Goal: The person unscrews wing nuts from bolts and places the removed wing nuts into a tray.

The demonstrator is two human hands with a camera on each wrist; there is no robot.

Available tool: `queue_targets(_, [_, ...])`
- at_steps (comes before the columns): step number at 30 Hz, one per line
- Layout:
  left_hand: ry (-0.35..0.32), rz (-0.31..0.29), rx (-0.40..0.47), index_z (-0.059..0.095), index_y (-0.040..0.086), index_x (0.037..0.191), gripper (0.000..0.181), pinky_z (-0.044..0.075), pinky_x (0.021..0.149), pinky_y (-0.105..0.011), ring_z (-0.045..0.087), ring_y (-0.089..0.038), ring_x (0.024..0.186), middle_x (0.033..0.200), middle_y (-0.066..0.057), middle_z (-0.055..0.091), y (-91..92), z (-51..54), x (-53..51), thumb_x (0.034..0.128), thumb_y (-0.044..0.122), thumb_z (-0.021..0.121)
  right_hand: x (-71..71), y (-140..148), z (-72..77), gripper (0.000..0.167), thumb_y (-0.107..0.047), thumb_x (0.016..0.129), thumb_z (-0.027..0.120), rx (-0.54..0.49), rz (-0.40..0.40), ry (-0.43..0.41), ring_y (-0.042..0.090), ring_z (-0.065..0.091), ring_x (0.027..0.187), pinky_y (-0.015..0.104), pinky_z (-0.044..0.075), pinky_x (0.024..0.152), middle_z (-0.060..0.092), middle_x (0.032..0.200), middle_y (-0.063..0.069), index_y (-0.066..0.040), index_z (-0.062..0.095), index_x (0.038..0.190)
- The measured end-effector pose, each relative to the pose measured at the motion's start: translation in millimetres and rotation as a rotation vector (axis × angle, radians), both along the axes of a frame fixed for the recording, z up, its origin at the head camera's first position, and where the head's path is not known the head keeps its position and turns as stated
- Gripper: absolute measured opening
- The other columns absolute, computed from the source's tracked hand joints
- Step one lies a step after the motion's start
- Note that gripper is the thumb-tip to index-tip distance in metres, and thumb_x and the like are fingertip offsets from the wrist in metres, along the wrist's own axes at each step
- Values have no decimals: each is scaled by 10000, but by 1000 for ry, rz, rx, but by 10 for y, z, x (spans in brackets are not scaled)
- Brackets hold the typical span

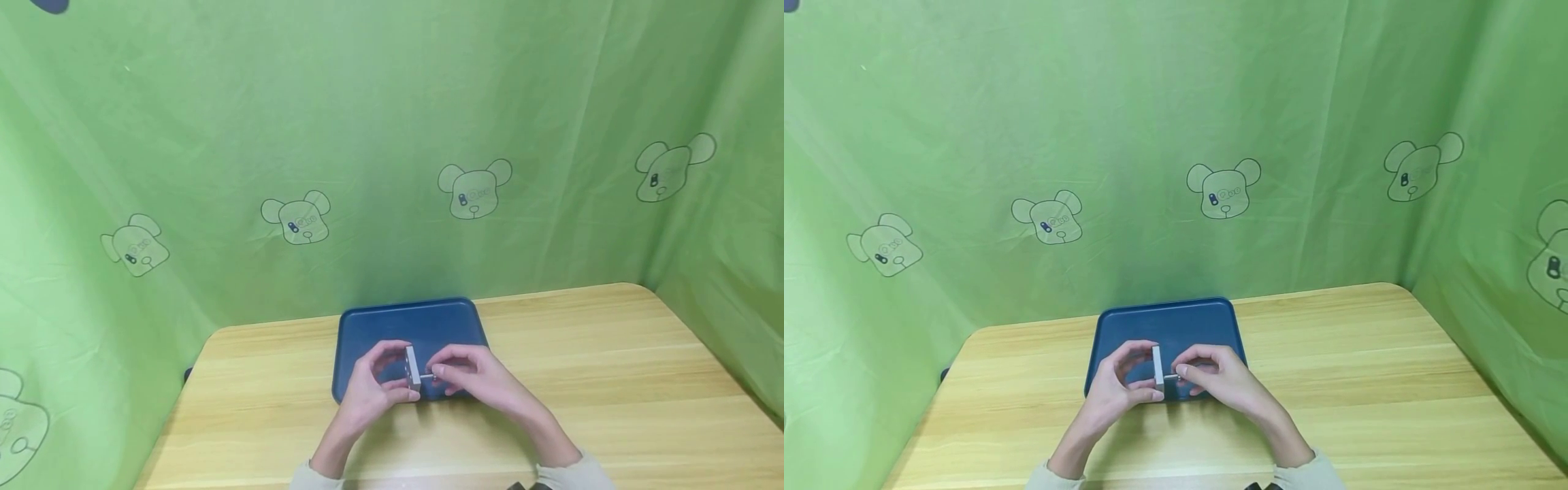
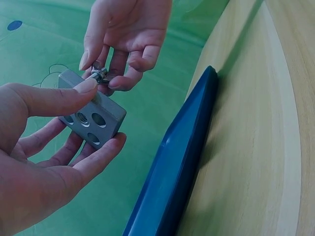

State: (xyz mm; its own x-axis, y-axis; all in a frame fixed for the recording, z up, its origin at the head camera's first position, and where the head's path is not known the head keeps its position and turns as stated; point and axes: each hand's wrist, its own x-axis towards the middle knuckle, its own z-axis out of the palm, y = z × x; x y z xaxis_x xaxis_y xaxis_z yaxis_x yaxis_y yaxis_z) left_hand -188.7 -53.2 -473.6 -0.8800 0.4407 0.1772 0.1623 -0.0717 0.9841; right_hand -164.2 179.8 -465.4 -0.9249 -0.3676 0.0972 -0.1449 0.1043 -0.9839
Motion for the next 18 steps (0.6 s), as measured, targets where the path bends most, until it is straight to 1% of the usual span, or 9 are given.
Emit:
queue_targets(2, [-5,0,3,613,64,1321,729,604,972,-428,574,-347,1269,1330,-156,614,0,2,-1,672,-208,804,3,1,1,263,-153,1017,641,-3,3,3,370,693,1034,406,659,816,672,1150,243,56,675,1173])
queue_targets(4, [-9,2,3,614,63,1320,725,604,972,-426,573,-349,1270,1329,-157,614,2,2,0,674,-205,804,4,4,3,262,-138,1012,646,-12,9,5,380,687,1054,390,659,817,655,1175,266,57,669,1184])
queue_targets(9, [-13,1,2,614,61,1319,716,603,974,-423,570,-359,1274,1329,-162,611,3,-4,2,680,-197,807,9,11,5,288,-120,996,664,-22,26,8,333,706,1042,373,653,833,623,1220,314,70,653,1212])
queue_targets(11, [-13,0,5,615,63,1318,720,604,973,-427,569,-361,1274,1330,-162,611,3,-6,1,677,-201,807,13,12,7,302,-120,990,675,-23,31,8,321,707,1047,363,649,843,623,1224,318,73,649,1221])
queue_targets(14, [-15,-3,11,616,64,1317,725,605,970,-430,570,-360,1272,1330,-163,612,4,-6,-1,672,-207,806,20,16,13,316,-110,977,688,-34,38,6,354,695,1067,351,644,859,623,1220,329,77,643,1228])
queue_targets(18, [-22,-5,16,615,59,1319,724,607,967,-428,571,-363,1266,1326,-170,613,4,-10,-1,673,-207,807,29,17,24,332,-98,959,705,-40,38,5,359,700,1041,343,643,860,629,1210,322,81,638,1231])
